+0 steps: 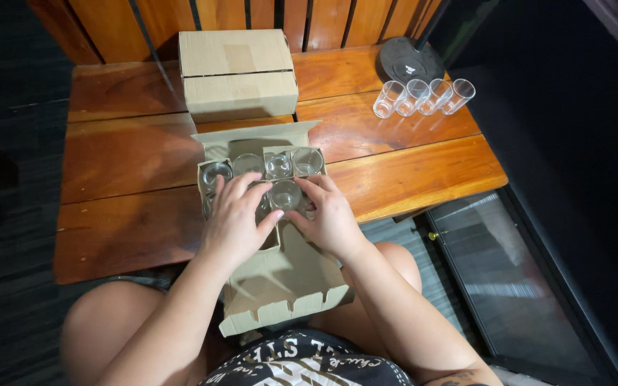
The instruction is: The person opens a cardboard box and removes several small glass cups one at a time, placing them on a wooden table, and then closes the empty cardboard box.
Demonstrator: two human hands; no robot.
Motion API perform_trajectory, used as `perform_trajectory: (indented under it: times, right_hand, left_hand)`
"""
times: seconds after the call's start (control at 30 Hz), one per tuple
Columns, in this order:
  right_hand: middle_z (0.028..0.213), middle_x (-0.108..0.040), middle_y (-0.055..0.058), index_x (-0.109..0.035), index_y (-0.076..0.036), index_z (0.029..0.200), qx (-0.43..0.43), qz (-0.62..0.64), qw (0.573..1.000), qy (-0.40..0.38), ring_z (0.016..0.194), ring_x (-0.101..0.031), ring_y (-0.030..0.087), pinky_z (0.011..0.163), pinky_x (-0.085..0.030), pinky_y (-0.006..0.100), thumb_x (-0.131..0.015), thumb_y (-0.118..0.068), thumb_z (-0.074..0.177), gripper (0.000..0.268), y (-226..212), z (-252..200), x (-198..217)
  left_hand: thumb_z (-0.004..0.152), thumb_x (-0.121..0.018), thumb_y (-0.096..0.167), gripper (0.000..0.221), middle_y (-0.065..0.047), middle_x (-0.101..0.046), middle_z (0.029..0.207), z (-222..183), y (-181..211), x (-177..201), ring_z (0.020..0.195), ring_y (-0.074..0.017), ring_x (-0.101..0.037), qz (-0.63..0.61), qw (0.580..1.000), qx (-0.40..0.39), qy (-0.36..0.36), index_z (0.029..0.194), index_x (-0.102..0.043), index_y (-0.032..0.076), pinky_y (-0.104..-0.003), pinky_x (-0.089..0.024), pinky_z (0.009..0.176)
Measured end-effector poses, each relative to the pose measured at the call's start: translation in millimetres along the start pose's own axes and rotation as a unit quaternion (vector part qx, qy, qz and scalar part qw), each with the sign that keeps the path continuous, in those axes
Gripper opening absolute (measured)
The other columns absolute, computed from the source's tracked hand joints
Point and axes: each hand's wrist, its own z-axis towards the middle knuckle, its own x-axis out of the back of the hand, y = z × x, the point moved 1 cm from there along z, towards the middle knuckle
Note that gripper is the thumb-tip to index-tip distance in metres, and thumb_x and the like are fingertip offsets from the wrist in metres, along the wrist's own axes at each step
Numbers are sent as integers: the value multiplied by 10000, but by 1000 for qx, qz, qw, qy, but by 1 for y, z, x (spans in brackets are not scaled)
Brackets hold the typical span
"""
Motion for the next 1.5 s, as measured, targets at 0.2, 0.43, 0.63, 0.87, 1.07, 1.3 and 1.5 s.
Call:
perform_trajectory:
  times: [0.2,0.43,0.63,0.87,1.07,1.3,1.5]
  right_hand:
    - [1167,-654,73,-692,-76,1307,-26,-19,999,-13,746,-744,212,680,-623,317,-878,-137,714,625,2,1,-3]
    - [1189,-655,72,-687,-87,1312,-29,-37,999,-16,823,-751,285,719,-637,377,-885,-167,693,655,-2,3,-2]
    - [1205,-661,48,-686,-116,1319,-47,-40,998,-18,789,-753,256,694,-638,351,-877,-172,696,654,-1,2,-3]
    - [1197,-658,45,-687,-125,1300,-40,-51,998,-13,934,-751,294,780,-645,389,-897,-202,678,661,-1,2,-4]
    - [1183,-664,52,-689,-107,1299,-46,-39,998,-11,941,-751,270,740,-650,336,-893,-169,679,656,-1,1,-4]
    - [1187,-662,55,-685,-102,1295,-33,-42,999,-6,961,-747,264,756,-658,357,-903,-164,655,679,-1,2,-5]
    - [1185,-652,3,-673,-154,1287,-43,-71,997,-11,934,-747,229,774,-639,371,-902,-218,657,673,-1,2,-7]
  left_hand:
    - [900,-751,393,500,-105,-576,1383,1,0,-4,1391,-326,-516,1,1000,14,0,1313,-676,120,-644,-243,1233]
    - [897,-747,388,518,-94,-555,1391,1,3,-3,1402,-309,-496,11,1000,25,-8,1337,-657,130,-576,-286,1245]
    - [893,-746,381,510,-87,-550,1383,1,3,-2,1398,-302,-497,4,1000,28,-6,1332,-655,138,-557,-308,1244]
    - [891,-746,381,492,-76,-551,1366,1,1,-6,1382,-294,-510,11,1000,27,0,1316,-663,149,-551,-329,1234]
    - [884,-746,392,501,-75,-548,1360,1,0,-7,1379,-297,-508,13,1000,28,3,1307,-663,137,-549,-342,1233]
    - [884,-757,371,477,-88,-561,1341,1,1,-3,1371,-309,-520,8,1000,26,9,1292,-683,135,-553,-341,1227]
    - [880,-762,370,479,-82,-565,1344,0,0,-5,1376,-301,-514,6,1000,24,9,1293,-688,140,-552,-340,1228]
